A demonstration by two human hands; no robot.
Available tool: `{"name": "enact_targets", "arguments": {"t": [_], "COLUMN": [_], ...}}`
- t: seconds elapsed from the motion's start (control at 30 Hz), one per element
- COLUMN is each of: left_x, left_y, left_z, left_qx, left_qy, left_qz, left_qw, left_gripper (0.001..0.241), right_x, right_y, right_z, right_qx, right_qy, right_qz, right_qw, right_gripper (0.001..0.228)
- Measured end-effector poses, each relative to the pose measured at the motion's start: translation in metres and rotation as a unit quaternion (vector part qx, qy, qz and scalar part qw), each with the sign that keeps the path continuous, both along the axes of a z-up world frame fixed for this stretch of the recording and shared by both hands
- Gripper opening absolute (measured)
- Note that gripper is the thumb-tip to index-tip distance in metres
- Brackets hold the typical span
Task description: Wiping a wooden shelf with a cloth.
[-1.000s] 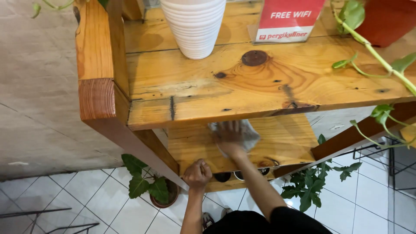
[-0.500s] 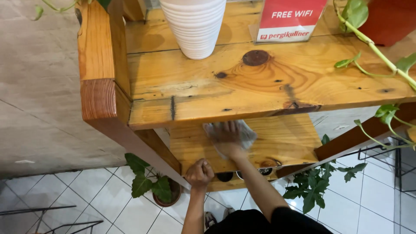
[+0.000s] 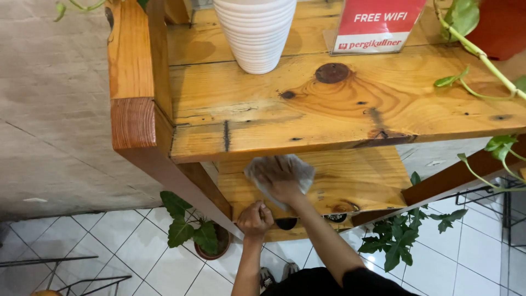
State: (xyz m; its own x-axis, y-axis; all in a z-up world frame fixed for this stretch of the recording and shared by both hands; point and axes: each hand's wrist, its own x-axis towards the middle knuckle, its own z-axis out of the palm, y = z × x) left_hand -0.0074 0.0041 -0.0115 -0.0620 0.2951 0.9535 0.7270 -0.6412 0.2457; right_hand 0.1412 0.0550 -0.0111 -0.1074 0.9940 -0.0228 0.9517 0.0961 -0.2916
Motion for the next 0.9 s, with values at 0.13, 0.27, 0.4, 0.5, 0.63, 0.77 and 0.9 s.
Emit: {"name": "enact_targets", "arguments": {"t": [0.13,0.27,0.4,0.5,0.63,0.77,0.9], "left_x": [0.008,0.015,0.011,0.013,0.027,0.04,0.051], "left_y": [-0.008,-0.008,0.0,0.001,-0.01,-0.016,-0.032], "left_z": [0.015,0.006,-0.013,-0.002,0.002,0.003,0.029], "left_qx": [0.015,0.019,0.015,0.013,0.013,0.013,-0.096], "left_qy": [0.005,0.001,-0.001,-0.006,0.008,0.008,0.029], "left_qz": [0.01,0.016,0.007,0.0,0.008,0.023,-0.014], "left_qw": [1.0,1.0,1.0,1.0,1.0,1.0,0.995], "left_gripper": [0.013,0.014,0.01,0.011,0.011,0.011,0.01], "right_x": [-0.025,-0.036,-0.003,0.038,0.061,0.039,0.071], "right_y": [0.043,0.026,-0.019,-0.009,0.04,0.011,-0.053], "right_z": [0.025,0.023,0.024,0.006,-0.014,0.057,0.004], "right_qx": [0.082,0.102,0.115,0.206,0.041,0.028,0.254], "right_qy": [0.022,0.054,0.11,0.066,0.114,0.078,-0.075], "right_qz": [0.036,0.161,0.153,0.07,-0.079,-0.03,0.062], "right_qw": [0.996,0.98,0.975,0.974,0.99,0.996,0.962], "right_gripper": [0.054,0.054,0.046,0.044,0.054,0.069,0.043]}}
